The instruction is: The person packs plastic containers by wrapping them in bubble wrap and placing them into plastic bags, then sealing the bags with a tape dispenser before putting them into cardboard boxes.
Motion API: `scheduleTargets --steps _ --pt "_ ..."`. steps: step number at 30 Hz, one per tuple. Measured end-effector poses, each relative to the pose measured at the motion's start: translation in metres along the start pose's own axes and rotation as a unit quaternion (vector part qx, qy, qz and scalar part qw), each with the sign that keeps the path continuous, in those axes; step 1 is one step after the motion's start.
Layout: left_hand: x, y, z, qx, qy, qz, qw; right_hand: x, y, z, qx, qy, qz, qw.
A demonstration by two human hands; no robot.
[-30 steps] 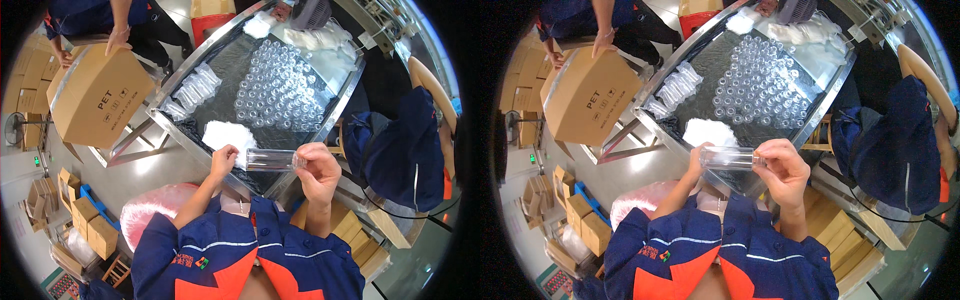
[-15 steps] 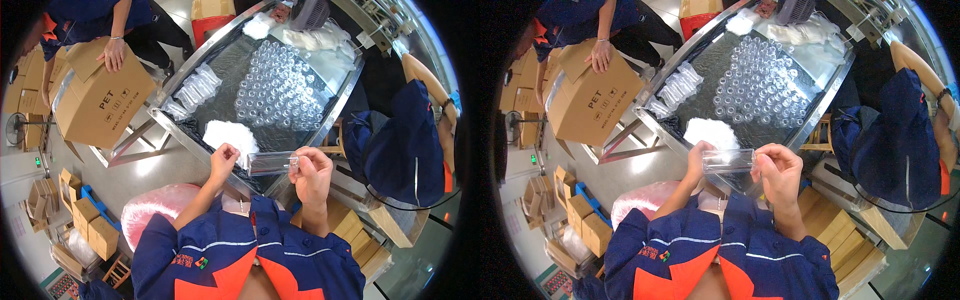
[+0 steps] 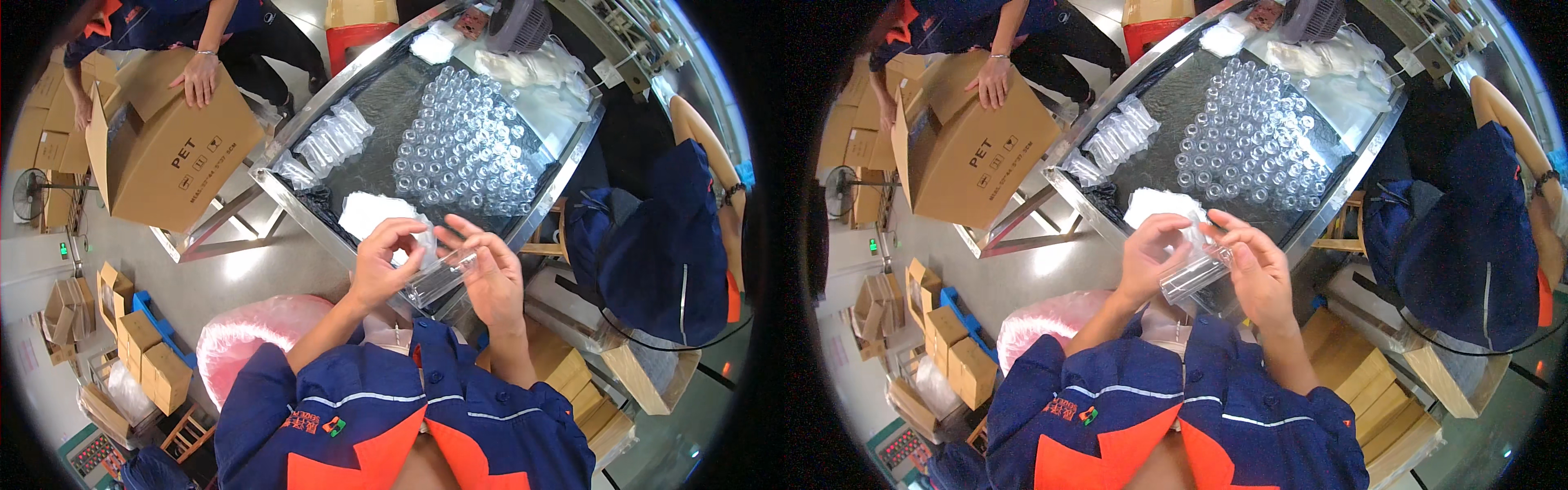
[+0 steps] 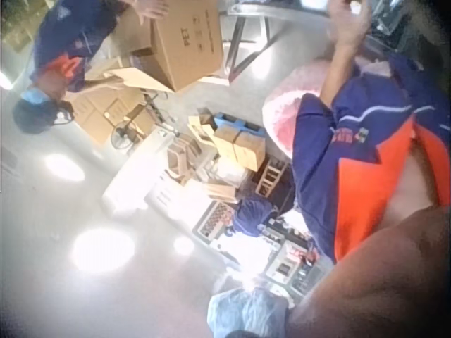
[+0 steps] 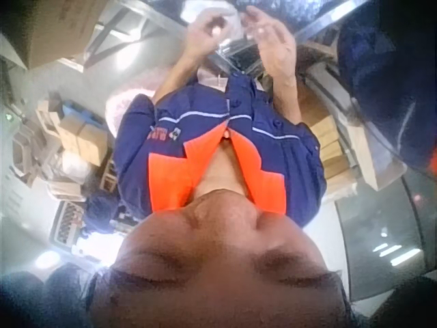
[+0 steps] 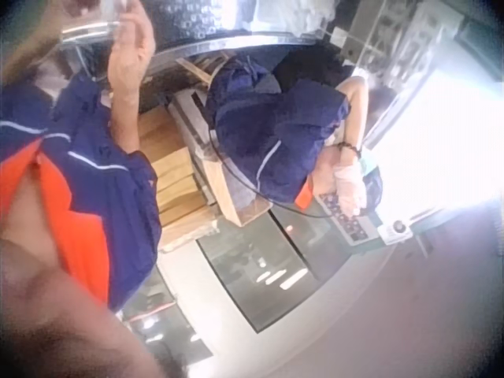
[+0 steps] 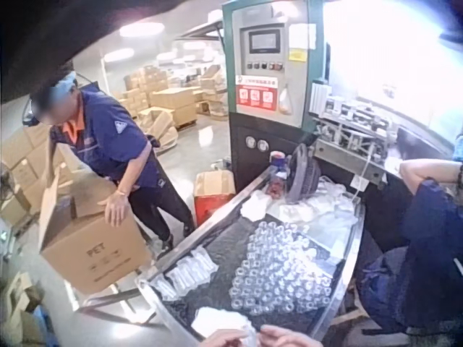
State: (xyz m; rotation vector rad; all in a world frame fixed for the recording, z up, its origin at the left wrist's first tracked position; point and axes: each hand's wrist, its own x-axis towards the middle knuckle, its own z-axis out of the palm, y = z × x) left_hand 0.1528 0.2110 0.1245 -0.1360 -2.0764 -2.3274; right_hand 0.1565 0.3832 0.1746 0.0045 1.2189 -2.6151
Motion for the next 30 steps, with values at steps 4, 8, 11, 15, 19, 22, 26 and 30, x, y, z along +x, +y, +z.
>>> scheduleTargets --steps 4,8,11,15,19,22,26,30 --pt "0.002 0.007 -0.002 0.009 -0.044 0.062 0.997 0.000 0.015 -0.002 0.068 0.039 -0.016 0.997" --pt "-0.001 0.010 -0.011 -0.154 -0.035 -0.059 0.986 0.001 0.019 -0.007 -0.153 0.110 -0.125 0.974" --pt "-0.003 0.009 -0.012 -0.137 -0.034 -0.056 0.988 -0.002 0.027 -0.005 -0.229 0.107 -0.155 0.955" --pt "-0.001 0.009 -0.013 -0.113 0.000 -0.010 0.994 0.002 0.022 -0.003 -0.048 0.133 -0.112 0.984" --pt "0.000 0.001 -0.013 -0.105 -0.042 0.007 0.994 0.006 0.032 -0.005 0.099 0.068 0.025 0.992" --pt "0.003 0.001 -0.011 -0.025 -0.065 0.049 0.996 0.005 0.031 0.003 0.063 0.087 -0.053 0.993" --pt "0.001 0.002 -0.013 -0.157 -0.051 -0.051 0.985 0.005 0.040 -0.003 -0.169 0.165 -0.165 0.958" --pt "0.000 0.001 -0.010 -0.067 -0.083 -0.024 0.994 0.006 0.039 -0.002 -0.582 0.074 -0.278 0.761"
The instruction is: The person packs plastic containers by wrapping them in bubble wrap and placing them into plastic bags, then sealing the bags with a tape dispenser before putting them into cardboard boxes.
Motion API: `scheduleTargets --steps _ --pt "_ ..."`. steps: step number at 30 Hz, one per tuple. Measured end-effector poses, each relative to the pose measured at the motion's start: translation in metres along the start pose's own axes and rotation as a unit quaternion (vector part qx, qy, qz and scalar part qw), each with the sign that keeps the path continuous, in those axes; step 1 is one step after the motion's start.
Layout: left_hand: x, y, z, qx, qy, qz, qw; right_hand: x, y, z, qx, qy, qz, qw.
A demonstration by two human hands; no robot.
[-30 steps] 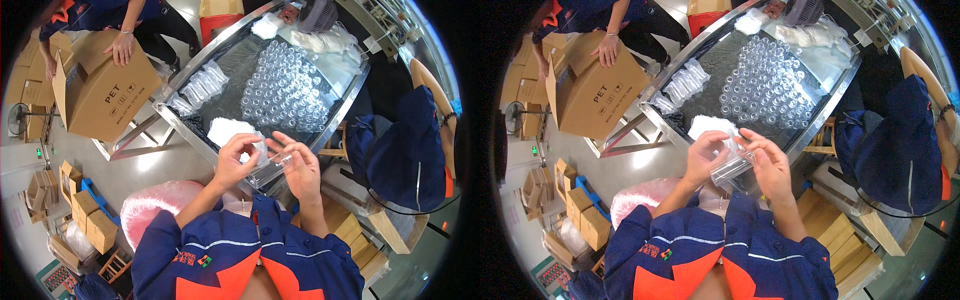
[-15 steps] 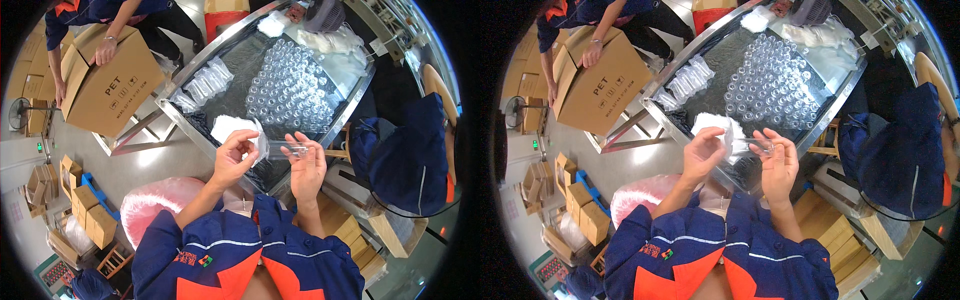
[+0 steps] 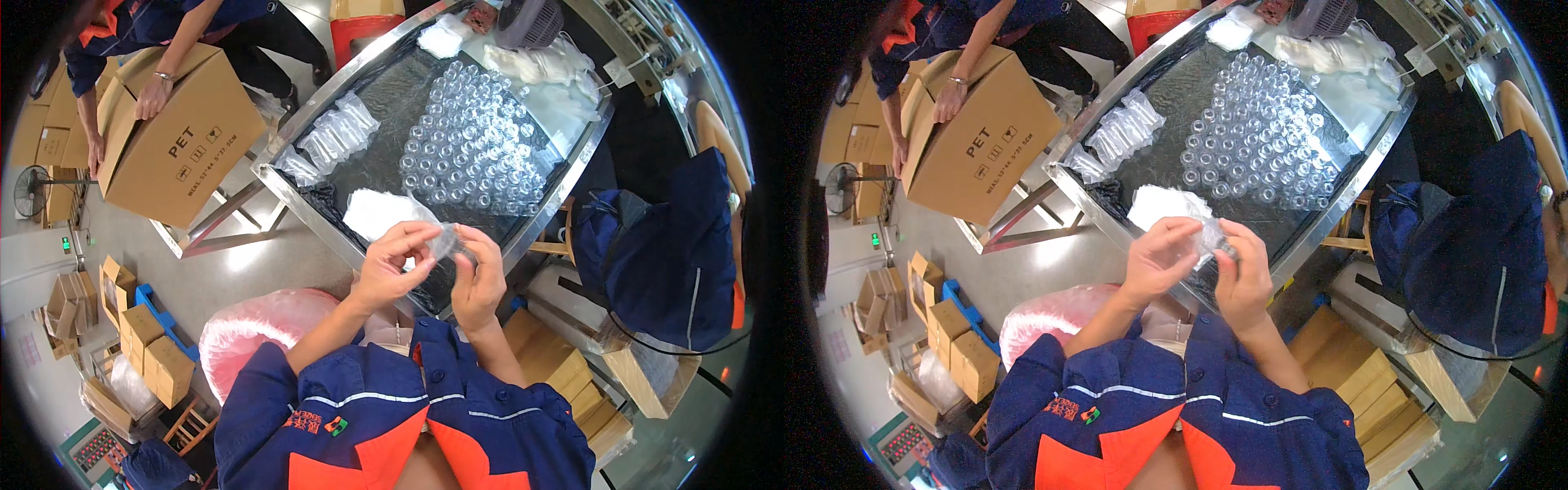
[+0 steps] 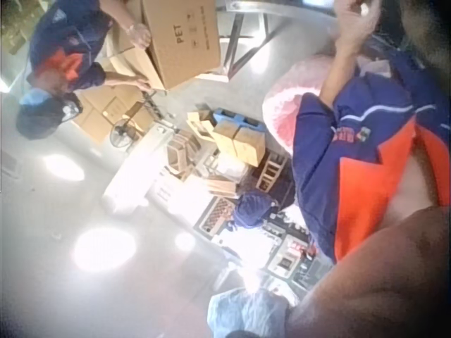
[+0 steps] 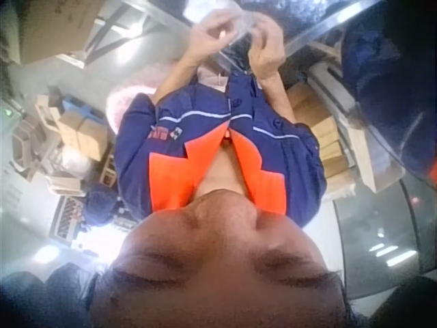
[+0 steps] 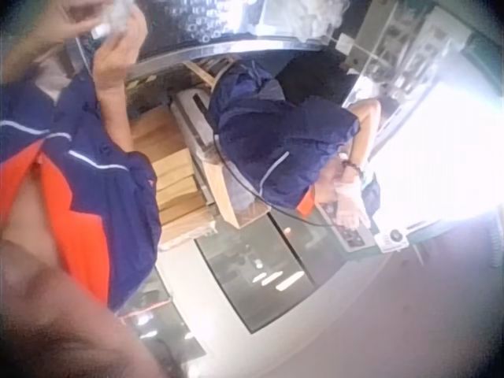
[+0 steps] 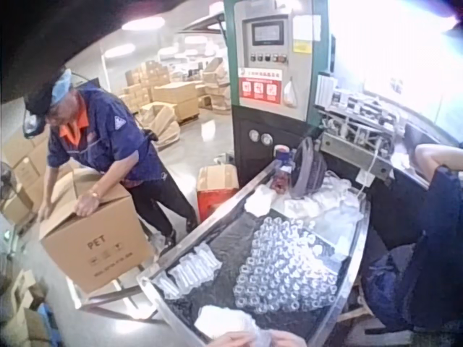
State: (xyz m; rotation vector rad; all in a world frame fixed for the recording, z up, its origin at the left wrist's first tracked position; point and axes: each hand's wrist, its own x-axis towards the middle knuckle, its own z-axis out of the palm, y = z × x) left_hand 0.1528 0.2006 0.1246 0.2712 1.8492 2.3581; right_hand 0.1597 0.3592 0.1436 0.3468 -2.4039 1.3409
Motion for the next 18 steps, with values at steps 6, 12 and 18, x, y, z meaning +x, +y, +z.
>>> scheduleTargets --steps 6,12,18 --pt "0.015 -0.010 -0.019 0.114 -0.052 0.021 0.992 -0.003 0.024 0.012 0.014 -0.045 0.058 0.997" --pt "0.056 -0.032 -0.044 0.390 -0.207 -0.021 0.897 0.008 0.027 0.027 0.091 -0.058 0.131 0.985" --pt "0.189 -0.071 -0.126 0.392 0.141 0.032 0.909 -0.008 0.062 0.020 0.022 -0.085 0.157 0.984"
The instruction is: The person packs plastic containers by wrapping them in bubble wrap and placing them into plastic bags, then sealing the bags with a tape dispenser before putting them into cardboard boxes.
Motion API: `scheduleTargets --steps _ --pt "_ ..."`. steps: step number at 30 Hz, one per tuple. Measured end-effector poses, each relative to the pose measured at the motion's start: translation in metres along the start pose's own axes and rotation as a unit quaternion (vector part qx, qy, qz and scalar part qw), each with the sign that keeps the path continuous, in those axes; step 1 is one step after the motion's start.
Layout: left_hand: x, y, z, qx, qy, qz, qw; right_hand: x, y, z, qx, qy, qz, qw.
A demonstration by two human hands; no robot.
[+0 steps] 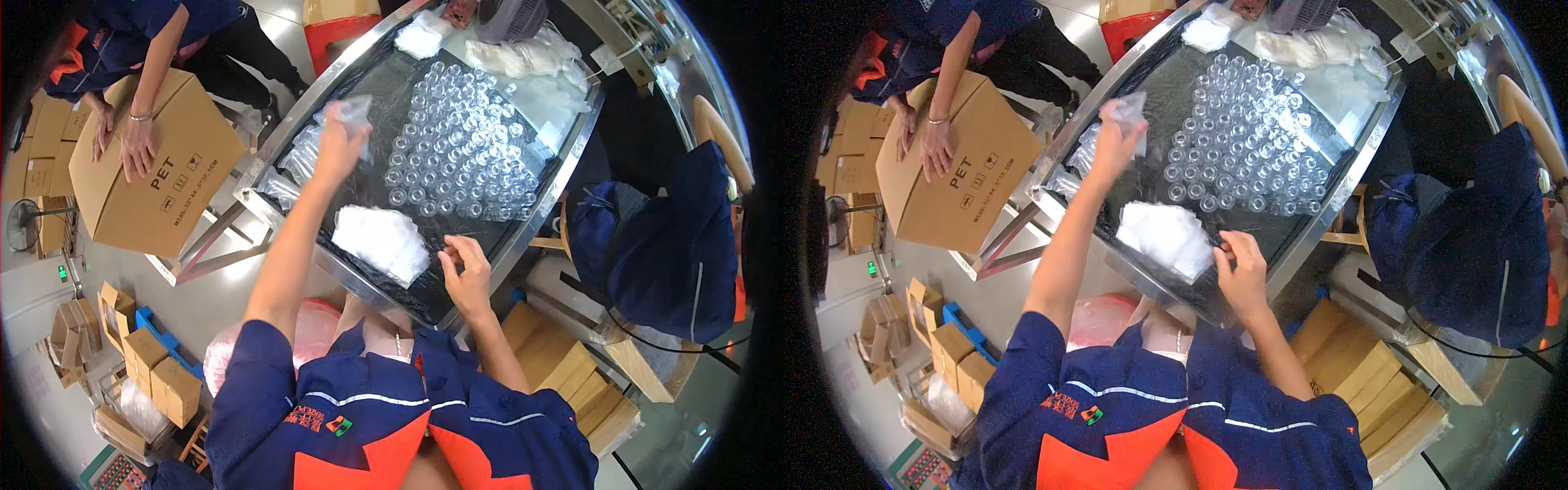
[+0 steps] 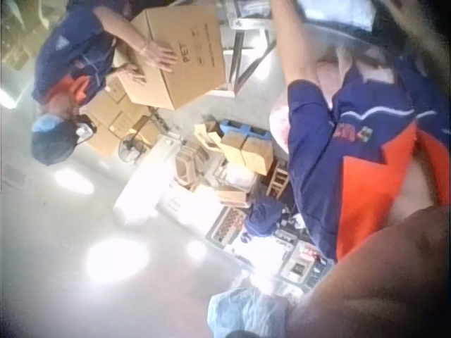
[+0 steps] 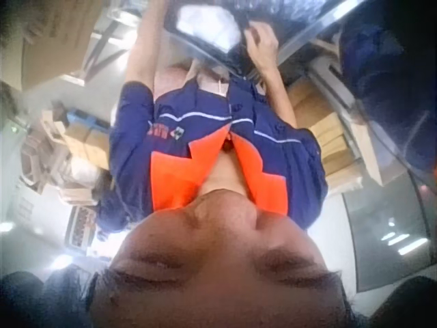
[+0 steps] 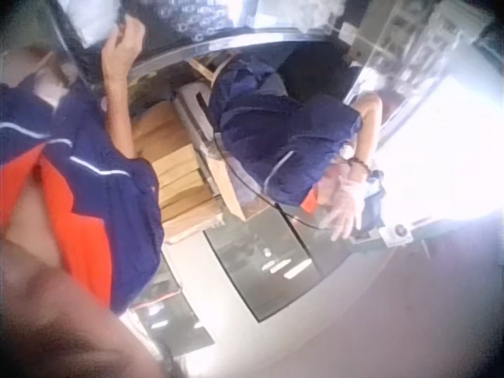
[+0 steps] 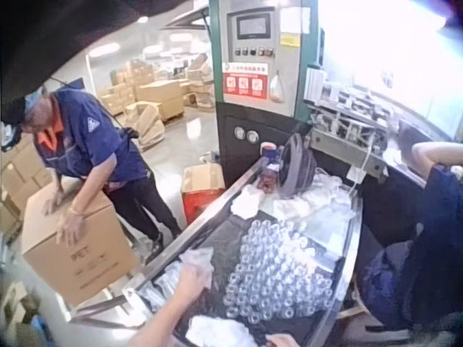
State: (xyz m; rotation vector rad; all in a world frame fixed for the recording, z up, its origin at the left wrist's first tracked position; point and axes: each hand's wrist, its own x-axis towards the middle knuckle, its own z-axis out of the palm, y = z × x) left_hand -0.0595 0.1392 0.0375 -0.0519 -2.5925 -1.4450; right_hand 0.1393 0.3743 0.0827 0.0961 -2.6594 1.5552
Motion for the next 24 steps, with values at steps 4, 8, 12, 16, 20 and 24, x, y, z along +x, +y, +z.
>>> scheduleTargets --steps 4,8,12,16,20,24 --pt "0.061 -0.026 0.020 0.121 -0.080 -0.037 0.989 -0.006 0.036 -0.015 -0.082 0.069 0.079 0.991" --pt "0.069 -0.064 0.031 0.301 -0.030 -0.085 0.950 0.013 0.054 -0.018 -0.119 0.097 0.112 0.982" --pt "0.056 -0.077 0.028 0.422 0.044 -0.067 0.903 0.034 0.062 -0.011 -0.195 0.067 0.093 0.974" --pt "0.024 -0.051 0.026 0.257 0.155 0.069 0.952 0.033 0.072 -0.011 -0.230 0.086 0.077 0.966" --pt "-0.097 -0.023 0.029 0.023 0.031 -0.034 0.999 0.014 0.073 -0.026 -0.136 0.112 0.150 0.973" --pt "-0.193 -0.016 0.029 0.026 -0.154 -0.063 0.986 0.003 0.035 -0.054 0.127 0.105 0.195 0.967"
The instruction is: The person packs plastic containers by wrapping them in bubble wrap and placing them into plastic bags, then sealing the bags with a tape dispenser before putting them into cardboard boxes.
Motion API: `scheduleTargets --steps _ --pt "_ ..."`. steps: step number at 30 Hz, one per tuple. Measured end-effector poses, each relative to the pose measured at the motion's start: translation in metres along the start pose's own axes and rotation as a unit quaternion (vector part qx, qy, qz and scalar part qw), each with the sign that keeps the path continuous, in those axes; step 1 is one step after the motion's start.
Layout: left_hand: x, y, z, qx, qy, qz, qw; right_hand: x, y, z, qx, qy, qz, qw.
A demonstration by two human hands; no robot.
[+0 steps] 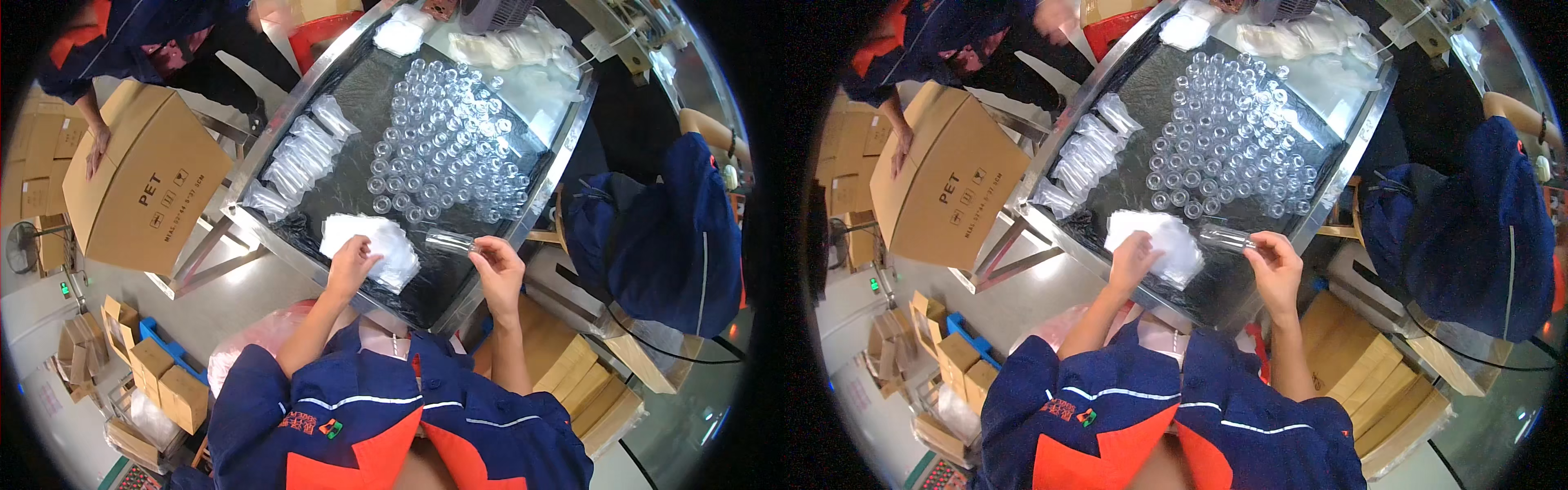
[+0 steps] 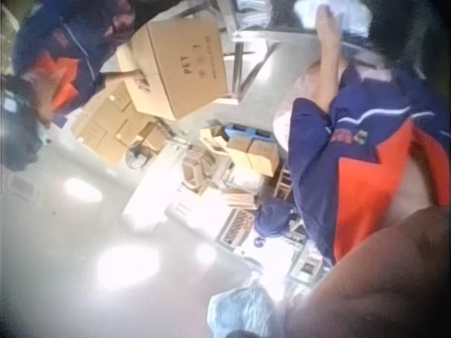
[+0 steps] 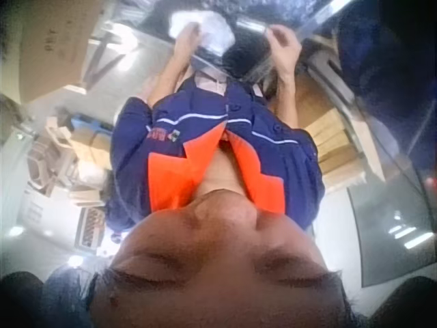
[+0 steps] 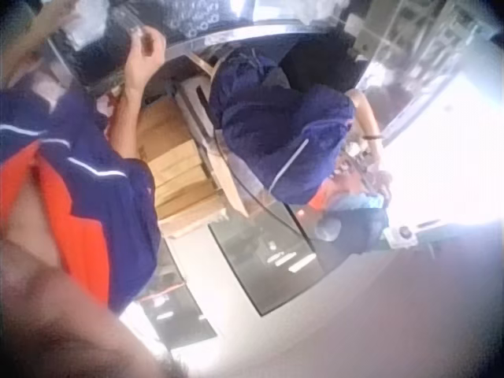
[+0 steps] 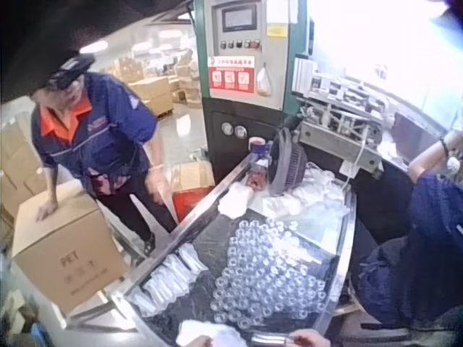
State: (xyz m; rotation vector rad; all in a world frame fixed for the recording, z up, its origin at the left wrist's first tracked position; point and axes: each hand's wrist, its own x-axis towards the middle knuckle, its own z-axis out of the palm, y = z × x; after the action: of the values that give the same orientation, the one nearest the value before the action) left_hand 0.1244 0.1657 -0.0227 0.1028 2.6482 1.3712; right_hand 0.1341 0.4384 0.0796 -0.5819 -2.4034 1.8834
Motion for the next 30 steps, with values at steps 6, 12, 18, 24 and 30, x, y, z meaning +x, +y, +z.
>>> scheduleTargets --steps 6,12,18,24,30 --pt "-0.009 -0.006 0.011 0.071 0.033 -0.012 0.997 -0.021 -0.082 0.000 0.228 -0.103 -0.139 0.958" --pt "-0.022 0.021 -0.001 -0.007 0.044 -0.058 0.997 -0.041 -0.115 -0.002 0.244 -0.141 -0.225 0.933" --pt "-0.034 0.023 -0.007 -0.013 0.051 -0.039 0.998 -0.063 -0.132 -0.005 0.249 -0.132 -0.297 0.912" --pt "-0.046 0.007 -0.001 -0.032 0.042 0.005 0.999 -0.084 -0.137 -0.012 0.305 -0.130 -0.277 0.902" --pt "-0.049 0.019 -0.006 -0.032 0.045 0.006 0.998 -0.100 -0.137 -0.011 0.362 -0.121 -0.272 0.883"
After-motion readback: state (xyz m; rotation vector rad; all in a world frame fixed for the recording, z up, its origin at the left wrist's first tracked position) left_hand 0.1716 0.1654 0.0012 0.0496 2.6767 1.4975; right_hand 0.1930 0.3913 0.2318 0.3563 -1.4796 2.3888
